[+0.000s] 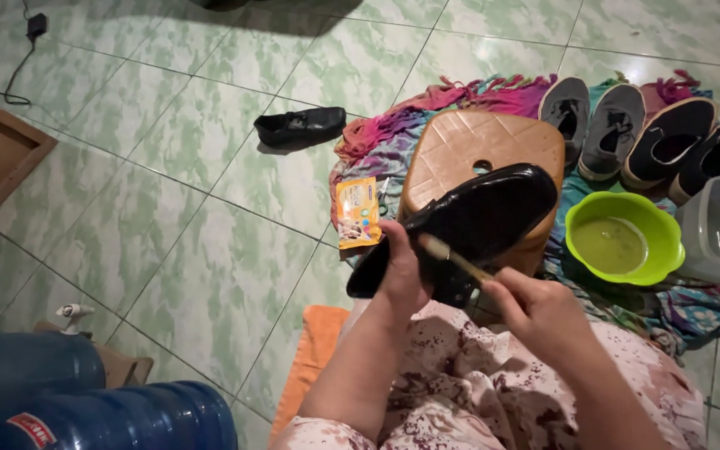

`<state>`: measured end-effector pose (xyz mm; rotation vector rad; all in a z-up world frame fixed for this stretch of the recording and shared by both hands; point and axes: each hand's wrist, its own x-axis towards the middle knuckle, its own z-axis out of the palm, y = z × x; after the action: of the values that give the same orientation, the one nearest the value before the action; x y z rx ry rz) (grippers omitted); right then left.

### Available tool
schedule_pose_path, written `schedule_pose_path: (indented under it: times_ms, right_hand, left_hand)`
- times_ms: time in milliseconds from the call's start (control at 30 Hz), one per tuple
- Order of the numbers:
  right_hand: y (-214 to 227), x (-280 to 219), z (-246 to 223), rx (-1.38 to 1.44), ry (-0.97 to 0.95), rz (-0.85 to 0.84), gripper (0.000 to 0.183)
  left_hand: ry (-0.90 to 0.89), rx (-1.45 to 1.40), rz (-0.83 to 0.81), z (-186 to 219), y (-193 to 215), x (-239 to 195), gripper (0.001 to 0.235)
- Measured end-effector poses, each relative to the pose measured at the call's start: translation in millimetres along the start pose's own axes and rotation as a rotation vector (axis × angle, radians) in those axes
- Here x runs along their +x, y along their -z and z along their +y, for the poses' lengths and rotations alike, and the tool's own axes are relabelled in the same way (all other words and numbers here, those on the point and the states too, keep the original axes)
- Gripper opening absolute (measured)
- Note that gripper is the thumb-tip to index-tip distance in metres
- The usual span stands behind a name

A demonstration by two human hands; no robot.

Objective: The person sits on the floor and scrubs a black shoe with a brush dipped in a green bowl of liquid. They repeatedly scrub the shoe's upper and sole, then briefly hold a smartphone before resuming scrubbing.

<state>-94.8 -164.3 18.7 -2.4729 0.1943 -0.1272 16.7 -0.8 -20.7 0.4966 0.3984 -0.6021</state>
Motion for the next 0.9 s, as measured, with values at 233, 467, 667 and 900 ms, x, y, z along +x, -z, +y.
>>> schedule_pose_path:
  times_ms: [233, 467, 667, 900]
  right_hand:
    - [28, 7, -1, 0.083, -0.426, -0.190, 0.019]
    - [-1, 16, 41, -0.120, -0.123, 0.148, 0.022]
    - [-2, 21, 39, 0.127, 0.156, -0.269, 0.027]
    - [-36, 6, 33, -0.125, 0.252, 0.193, 0.027]
  left_hand:
    - [-0.063, 0.245, -0.276, 24, 1, -17, 0.123]
    - [-0.110, 0.236, -0.201, 29, -13, -27, 0.123]
    - [-0.132, 0.353, -0.189, 33, 5, -11, 0.092]
    - [-0.040, 0.382, 0.076, 36, -31, -37, 0.113]
